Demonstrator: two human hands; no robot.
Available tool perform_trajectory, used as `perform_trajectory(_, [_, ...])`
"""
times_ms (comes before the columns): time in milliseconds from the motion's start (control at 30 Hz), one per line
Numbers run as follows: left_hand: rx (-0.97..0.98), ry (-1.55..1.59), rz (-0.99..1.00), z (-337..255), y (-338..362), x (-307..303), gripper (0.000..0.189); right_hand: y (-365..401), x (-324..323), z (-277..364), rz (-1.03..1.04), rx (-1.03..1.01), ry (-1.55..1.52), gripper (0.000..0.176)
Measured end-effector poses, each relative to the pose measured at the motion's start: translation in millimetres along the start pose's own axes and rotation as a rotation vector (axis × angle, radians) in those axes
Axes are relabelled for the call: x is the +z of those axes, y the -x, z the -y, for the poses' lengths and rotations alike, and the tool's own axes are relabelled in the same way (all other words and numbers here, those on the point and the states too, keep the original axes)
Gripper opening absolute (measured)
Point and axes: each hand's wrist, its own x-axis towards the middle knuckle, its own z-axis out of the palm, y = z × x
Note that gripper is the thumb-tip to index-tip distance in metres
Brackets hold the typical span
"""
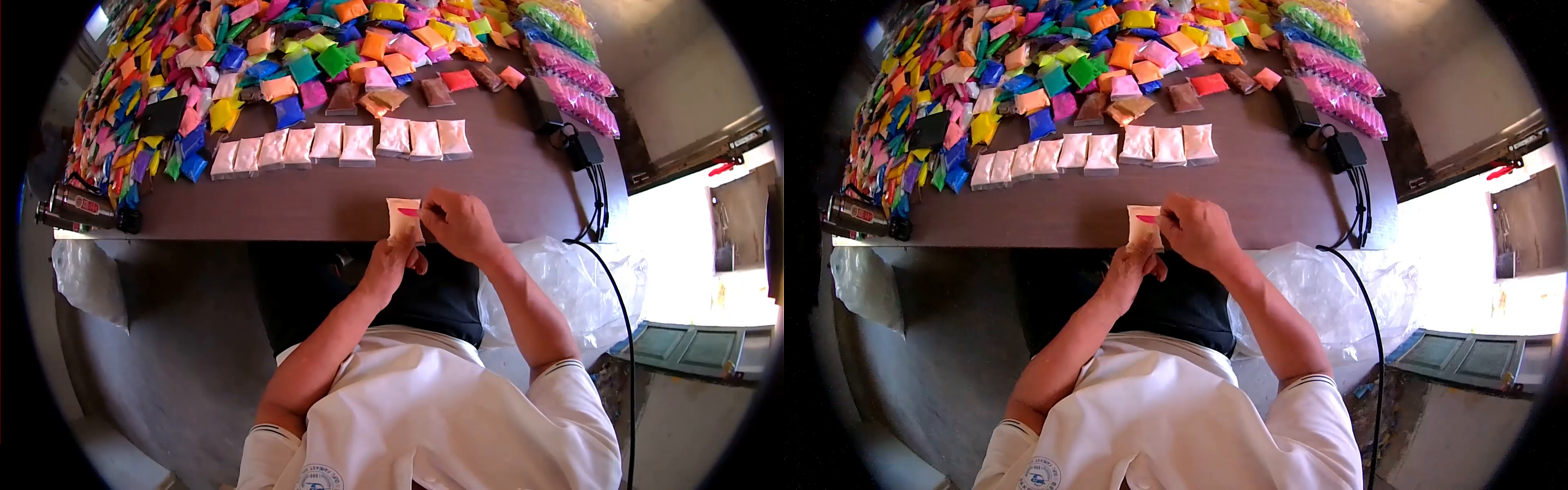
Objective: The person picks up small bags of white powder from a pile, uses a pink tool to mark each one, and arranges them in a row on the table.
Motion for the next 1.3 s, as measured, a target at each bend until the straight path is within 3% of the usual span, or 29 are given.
perform_trajectory(167, [-0.011,-0.05,-0.013,-5,1,2,0.048,-3,9,0,-0.031,-0.017,0.185,0.016])
perform_trajectory(500, [0.028,-0.107,-0.025,-5,-1,4,0.051,-13,14,-7,-0.032,0.087,0.2,0.018])
perform_trajectory(700, [0.031,-0.107,-0.02,-2,2,0,0.05,-12,15,-9,-0.148,0.075,0.137,0.018])
perform_trajectory(800, [0.044,-0.081,0.001,5,0,-5,0.049,-8,11,-7,-0.129,0.078,0.017,0.017])
perform_trajectory(867, [0.025,-0.071,0.002,5,1,-4,0.049,-1,7,2,-0.058,-0.069,0.083,0.015])
perform_trajectory(1067, [-0.039,-0.097,-0.023,-11,4,3,0.047,-12,6,12,-0.013,-0.133,0.282,0.018])
perform_trajectory(1300, [-0.011,-0.058,-0.012,-9,1,1,0.047,-31,13,-1,0.034,-0.066,0.377,0.015])
